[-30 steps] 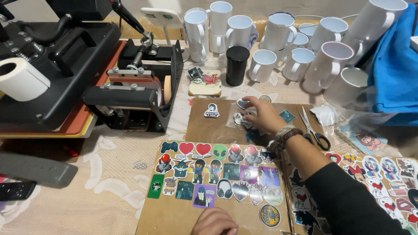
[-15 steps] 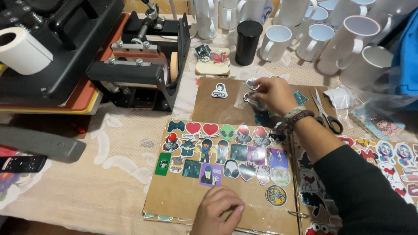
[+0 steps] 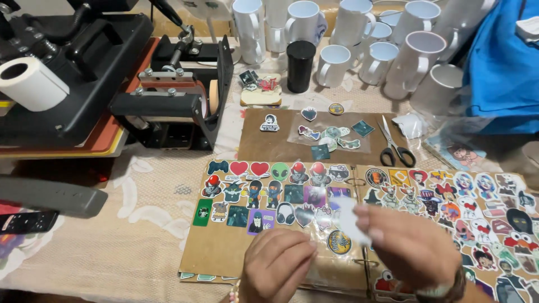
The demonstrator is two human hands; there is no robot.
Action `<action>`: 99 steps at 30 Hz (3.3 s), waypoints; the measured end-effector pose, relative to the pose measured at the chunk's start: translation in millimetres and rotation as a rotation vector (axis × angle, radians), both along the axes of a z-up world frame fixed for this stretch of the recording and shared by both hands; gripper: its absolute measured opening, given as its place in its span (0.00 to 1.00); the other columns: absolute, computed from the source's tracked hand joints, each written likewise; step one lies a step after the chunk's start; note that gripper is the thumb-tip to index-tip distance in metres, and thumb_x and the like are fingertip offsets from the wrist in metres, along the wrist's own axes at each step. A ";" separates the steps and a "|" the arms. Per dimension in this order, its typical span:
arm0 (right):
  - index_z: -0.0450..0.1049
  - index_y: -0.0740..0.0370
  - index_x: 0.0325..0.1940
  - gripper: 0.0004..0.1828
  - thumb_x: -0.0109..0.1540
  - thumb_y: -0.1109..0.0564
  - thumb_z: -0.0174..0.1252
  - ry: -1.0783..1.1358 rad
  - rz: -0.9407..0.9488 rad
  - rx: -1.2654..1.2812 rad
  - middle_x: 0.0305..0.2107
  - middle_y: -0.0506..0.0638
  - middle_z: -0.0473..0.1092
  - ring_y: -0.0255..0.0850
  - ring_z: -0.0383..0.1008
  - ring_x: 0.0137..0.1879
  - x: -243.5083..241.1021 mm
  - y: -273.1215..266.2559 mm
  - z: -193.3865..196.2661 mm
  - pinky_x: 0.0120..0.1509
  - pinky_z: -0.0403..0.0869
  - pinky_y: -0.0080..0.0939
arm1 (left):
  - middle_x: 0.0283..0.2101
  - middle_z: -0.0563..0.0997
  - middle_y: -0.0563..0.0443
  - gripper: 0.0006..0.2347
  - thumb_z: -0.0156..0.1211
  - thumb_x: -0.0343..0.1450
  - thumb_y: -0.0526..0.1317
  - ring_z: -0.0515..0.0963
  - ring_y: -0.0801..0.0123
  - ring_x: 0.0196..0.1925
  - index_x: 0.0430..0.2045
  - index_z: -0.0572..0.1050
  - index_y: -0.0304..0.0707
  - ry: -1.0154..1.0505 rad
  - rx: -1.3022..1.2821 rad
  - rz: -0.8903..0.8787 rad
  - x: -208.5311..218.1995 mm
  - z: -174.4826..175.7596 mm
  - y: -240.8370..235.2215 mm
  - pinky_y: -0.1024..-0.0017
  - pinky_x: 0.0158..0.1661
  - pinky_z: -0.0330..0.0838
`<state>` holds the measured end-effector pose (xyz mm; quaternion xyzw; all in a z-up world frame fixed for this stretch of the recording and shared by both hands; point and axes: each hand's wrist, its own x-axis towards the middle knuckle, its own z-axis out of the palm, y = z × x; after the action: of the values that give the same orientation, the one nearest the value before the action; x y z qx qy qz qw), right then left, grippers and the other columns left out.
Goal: Organizing stickers by peeling their backings and placing them into a binder
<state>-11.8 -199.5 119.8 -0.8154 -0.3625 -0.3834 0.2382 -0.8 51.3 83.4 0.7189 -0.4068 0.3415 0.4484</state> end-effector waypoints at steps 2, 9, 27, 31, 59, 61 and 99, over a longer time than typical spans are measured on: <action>0.69 0.67 0.50 0.14 0.63 0.56 0.52 0.098 0.174 -0.031 0.47 0.64 0.76 0.61 0.81 0.58 -39.0 -8.1 -12.9 0.61 0.83 0.53 | 0.39 0.81 0.43 0.05 0.56 0.73 0.35 0.83 0.56 0.35 0.36 0.78 0.32 -0.145 0.016 0.003 -4.4 11.6 -7.2 0.66 0.37 0.77; 0.82 0.53 0.42 0.11 0.59 0.55 0.57 0.336 -0.218 0.145 0.49 0.46 0.79 0.32 0.82 0.56 -90.2 24.2 -31.4 0.64 0.72 0.39 | 0.40 0.84 0.51 0.06 0.65 0.72 0.35 0.88 0.66 0.38 0.40 0.76 0.38 -0.245 0.077 0.016 -28.1 21.3 -10.7 0.73 0.37 0.87; 0.76 0.43 0.38 0.08 0.56 0.52 0.66 -0.318 -0.270 0.331 0.34 0.39 0.62 0.33 0.68 0.43 -47.7 48.3 -55.5 0.49 0.82 0.36 | 0.48 0.82 0.43 0.05 0.57 0.75 0.35 0.88 0.52 0.43 0.34 0.78 0.32 0.047 0.089 -0.271 -25.8 32.1 5.5 0.63 0.41 0.84; 0.77 0.40 0.36 0.13 0.52 0.54 0.72 -0.329 -0.318 0.277 0.33 0.40 0.63 0.34 0.71 0.42 -53.7 42.2 -74.6 0.51 0.81 0.37 | 0.37 0.85 0.38 0.07 0.64 0.69 0.32 0.90 0.59 0.37 0.39 0.78 0.30 0.131 0.018 -0.099 -32.4 35.9 -7.5 0.71 0.38 0.85; 0.68 0.44 0.23 0.18 0.49 0.46 0.74 -0.465 -0.626 0.278 0.25 0.39 0.61 0.38 0.62 0.34 -56.6 40.3 -122.1 0.43 0.64 0.28 | 0.41 0.81 0.64 0.01 0.59 0.71 0.38 0.84 0.78 0.40 0.33 0.76 0.48 -0.341 0.288 0.386 -40.6 -7.4 -26.2 0.80 0.40 0.86; 0.72 0.40 0.24 0.12 0.51 0.48 0.73 -0.440 -0.620 0.217 0.22 0.37 0.60 0.33 0.61 0.34 -57.9 44.5 -114.3 0.44 0.64 0.28 | 0.36 0.83 0.65 0.04 0.58 0.70 0.40 0.85 0.79 0.38 0.34 0.79 0.47 -0.260 0.227 0.432 -42.3 -14.4 -29.4 0.81 0.39 0.84; 0.88 0.67 0.30 0.06 0.56 0.61 0.71 1.529 -0.066 0.497 0.18 0.52 0.75 0.34 0.63 0.23 66.1 79.0 -20.3 0.27 0.58 0.33 | 0.21 0.79 0.55 0.08 0.68 0.66 0.40 0.73 0.73 0.19 0.20 0.75 0.40 0.484 -0.072 0.219 -24.5 -41.5 80.3 0.76 0.25 0.72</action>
<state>54.3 -120.5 99.5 -0.7858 0.0211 0.2046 0.5833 -25.3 131.6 42.0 0.8029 -0.1953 0.2204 0.5182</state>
